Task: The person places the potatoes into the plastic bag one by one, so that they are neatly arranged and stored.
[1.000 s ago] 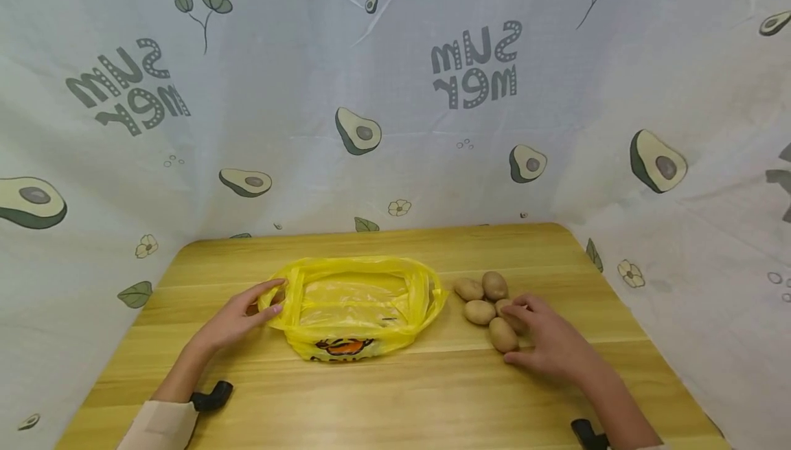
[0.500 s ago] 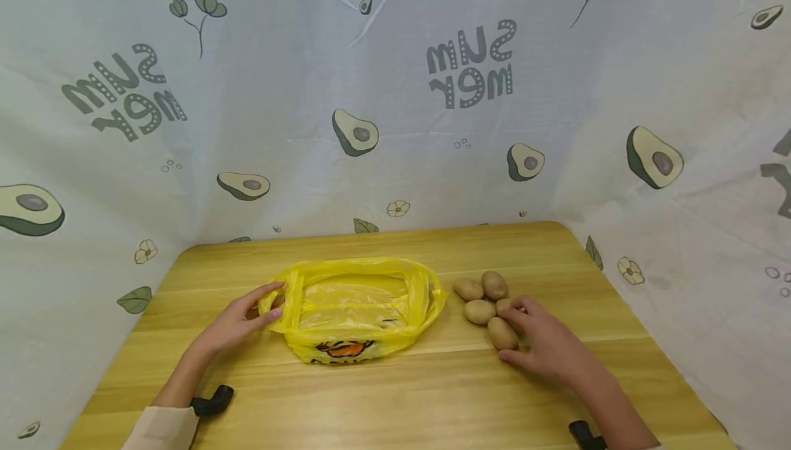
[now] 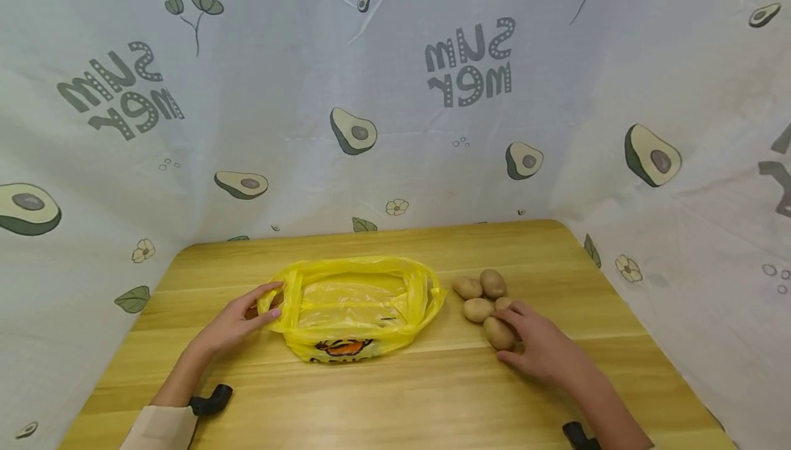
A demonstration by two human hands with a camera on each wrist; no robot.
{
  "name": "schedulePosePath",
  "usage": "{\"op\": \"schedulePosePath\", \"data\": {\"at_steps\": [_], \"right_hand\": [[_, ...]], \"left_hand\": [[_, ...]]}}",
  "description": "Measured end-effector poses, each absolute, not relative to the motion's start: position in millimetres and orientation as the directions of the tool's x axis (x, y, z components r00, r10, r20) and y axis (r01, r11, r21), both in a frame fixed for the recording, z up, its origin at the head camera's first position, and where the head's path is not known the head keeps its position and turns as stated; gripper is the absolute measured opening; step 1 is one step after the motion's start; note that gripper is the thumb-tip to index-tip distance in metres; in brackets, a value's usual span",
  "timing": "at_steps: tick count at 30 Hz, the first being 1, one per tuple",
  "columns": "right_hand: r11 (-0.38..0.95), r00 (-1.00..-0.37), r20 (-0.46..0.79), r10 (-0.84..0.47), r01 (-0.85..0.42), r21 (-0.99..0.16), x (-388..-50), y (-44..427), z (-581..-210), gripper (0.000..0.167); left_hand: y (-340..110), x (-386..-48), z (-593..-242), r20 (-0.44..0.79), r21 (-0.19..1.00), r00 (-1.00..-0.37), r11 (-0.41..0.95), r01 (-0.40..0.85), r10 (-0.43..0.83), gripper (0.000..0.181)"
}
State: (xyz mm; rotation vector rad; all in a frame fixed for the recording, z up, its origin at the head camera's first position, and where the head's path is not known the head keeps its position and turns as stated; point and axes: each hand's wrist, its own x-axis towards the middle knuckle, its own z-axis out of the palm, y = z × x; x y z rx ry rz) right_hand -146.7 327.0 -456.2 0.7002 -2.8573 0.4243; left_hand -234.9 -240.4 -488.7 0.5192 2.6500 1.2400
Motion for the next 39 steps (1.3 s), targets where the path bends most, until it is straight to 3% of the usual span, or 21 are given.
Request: {"op": "schedulePosePath", "data": {"at_steps": [9,22,31,39], "right_hand": [[0.827,-0.844,0.286,-0.454,-0.519,-0.216,-145.2,323.2,-456.2,0.060],[0.843,-0.857,0.270,-0.438,-0.496,-0.206,-149.3,321.0,-455.5,0.056],[0.803,-0.906,0.255,-0.337,-0.418,-0.424,-152.0,324.6,-452.9,0.052],[0.748,-0.901,0.319,-0.295,-0.425,-0.509,-160.0,319.3,-446.5,0.051]], "left_hand": [[-242.9,-235.3,-488.9,0.004,0.757,-0.923,0.602,0.254,0.385,0.064],[-242.5,-235.2,-488.3,0.003,0.761,-0.922,0.598,0.253,0.386,0.064],[-242.0,-236.7,-487.4,0.014,0.776,-0.921,0.576,0.256,0.390,0.063],[-241.9,-236.4,-488.8,0.016,0.775,-0.923,0.579,0.255,0.385,0.067]]}}
